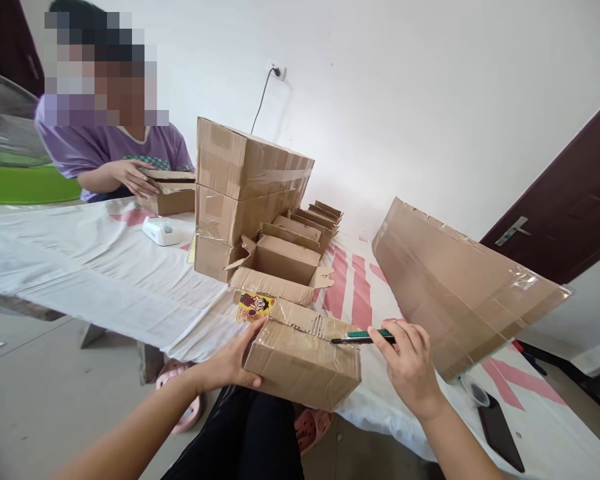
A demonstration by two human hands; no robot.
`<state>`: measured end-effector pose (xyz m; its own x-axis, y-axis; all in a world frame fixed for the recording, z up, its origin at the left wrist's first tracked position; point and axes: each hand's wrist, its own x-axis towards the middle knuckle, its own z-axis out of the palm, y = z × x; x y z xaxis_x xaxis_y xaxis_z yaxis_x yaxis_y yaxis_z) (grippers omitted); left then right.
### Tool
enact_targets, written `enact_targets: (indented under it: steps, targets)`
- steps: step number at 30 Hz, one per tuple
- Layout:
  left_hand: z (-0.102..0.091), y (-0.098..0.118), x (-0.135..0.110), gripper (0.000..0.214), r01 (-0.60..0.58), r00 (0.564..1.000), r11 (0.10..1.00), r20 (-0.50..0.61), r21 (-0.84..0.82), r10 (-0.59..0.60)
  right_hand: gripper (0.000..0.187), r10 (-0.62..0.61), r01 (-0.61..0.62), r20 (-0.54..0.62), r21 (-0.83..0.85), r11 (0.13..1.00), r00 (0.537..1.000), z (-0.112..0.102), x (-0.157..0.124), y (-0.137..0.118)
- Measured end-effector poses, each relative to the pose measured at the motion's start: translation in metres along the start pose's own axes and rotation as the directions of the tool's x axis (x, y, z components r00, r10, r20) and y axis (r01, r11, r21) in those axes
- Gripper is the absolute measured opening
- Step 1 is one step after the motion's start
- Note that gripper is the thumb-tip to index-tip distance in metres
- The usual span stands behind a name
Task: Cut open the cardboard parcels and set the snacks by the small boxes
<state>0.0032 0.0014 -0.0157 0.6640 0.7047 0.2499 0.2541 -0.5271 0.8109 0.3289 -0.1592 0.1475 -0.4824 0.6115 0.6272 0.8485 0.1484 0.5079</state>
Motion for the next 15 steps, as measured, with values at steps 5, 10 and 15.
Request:
enact_targets:
  steps: [5, 10, 15]
  targets:
    - [0.001, -0.003, 0.001, 0.125, 0.004, 1.0, 1.0, -0.004, 0.019, -0.004, 0.043, -0.025, 0.025, -0.008, -0.005, 1.0, 1.0, 0.002, 0.002, -0.01]
    - [0.0, -0.002, 0.0, 0.125, -0.012, 1.0, 1.0, -0.004, 0.0, 0.012, 0.043, -0.048, 0.048, 0.013, 0.002, 0.999, 0.999, 0.003, -0.002, -0.006]
    - [0.0, 0.0, 0.0, 0.124, -0.021, 1.0, 0.999, -0.001, -0.028, 0.021, 0.042, -0.035, 0.035, 0.021, -0.016, 0.999, 0.999, -0.001, -0.007, 0.003]
